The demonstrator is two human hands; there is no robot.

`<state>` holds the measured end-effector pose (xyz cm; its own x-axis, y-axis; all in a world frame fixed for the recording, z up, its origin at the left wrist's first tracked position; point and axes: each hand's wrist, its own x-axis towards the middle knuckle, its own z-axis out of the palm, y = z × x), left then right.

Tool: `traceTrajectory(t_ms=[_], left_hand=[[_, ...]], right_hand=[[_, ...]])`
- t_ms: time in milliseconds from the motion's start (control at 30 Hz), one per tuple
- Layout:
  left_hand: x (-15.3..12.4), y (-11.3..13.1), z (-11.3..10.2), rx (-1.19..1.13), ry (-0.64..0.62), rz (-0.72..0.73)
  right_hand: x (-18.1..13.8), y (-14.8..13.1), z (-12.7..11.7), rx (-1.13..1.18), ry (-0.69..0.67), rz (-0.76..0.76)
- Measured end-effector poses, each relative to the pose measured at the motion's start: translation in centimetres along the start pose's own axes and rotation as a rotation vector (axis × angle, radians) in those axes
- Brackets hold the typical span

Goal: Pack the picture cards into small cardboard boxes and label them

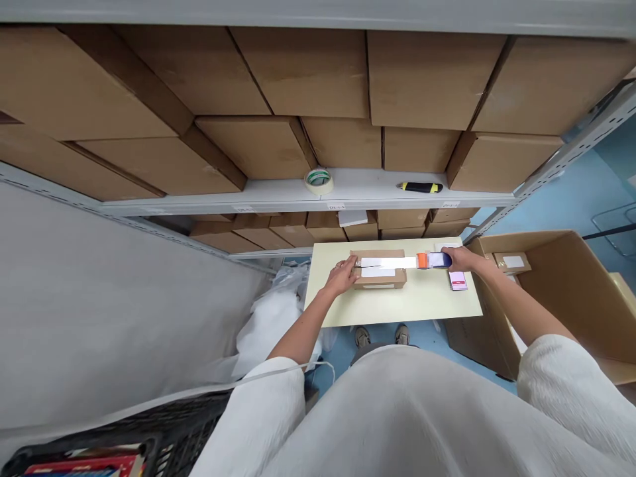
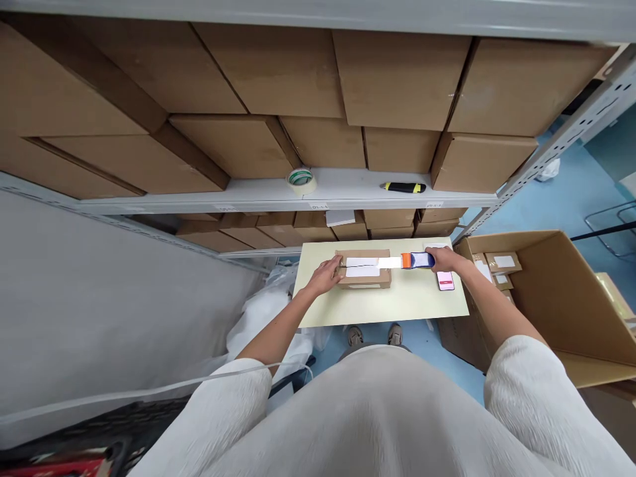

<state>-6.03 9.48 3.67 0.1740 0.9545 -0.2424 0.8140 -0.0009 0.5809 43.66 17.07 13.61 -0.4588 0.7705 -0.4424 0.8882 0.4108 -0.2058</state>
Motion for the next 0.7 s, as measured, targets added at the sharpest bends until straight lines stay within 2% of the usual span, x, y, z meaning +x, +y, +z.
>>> traceTrajectory(t_ms=[167, 300, 467, 700], left_hand=[[0.1, 0.2, -0.1, 0.003, -0.008, -0.007], [0.1, 0.2, 0.1, -0.021, 0.005, -0.004], [-0.3, 0.2, 0.2, -0.020, -0.012, 0.036], [-0.2, 0.3, 0.5, -0.048, 0.015, 0.051]], right_hand=[[-0.3, 2.1, -0.1, 0.008, -0.008, 0.024], [0.3, 2.1, 0.3, -0.021, -0.025, 0.027], [2.1, 0.4, 1.7, -0.046, -0.065, 0.046], [6.7, -3.9, 2.8, -0.137, -0.117, 0.079]])
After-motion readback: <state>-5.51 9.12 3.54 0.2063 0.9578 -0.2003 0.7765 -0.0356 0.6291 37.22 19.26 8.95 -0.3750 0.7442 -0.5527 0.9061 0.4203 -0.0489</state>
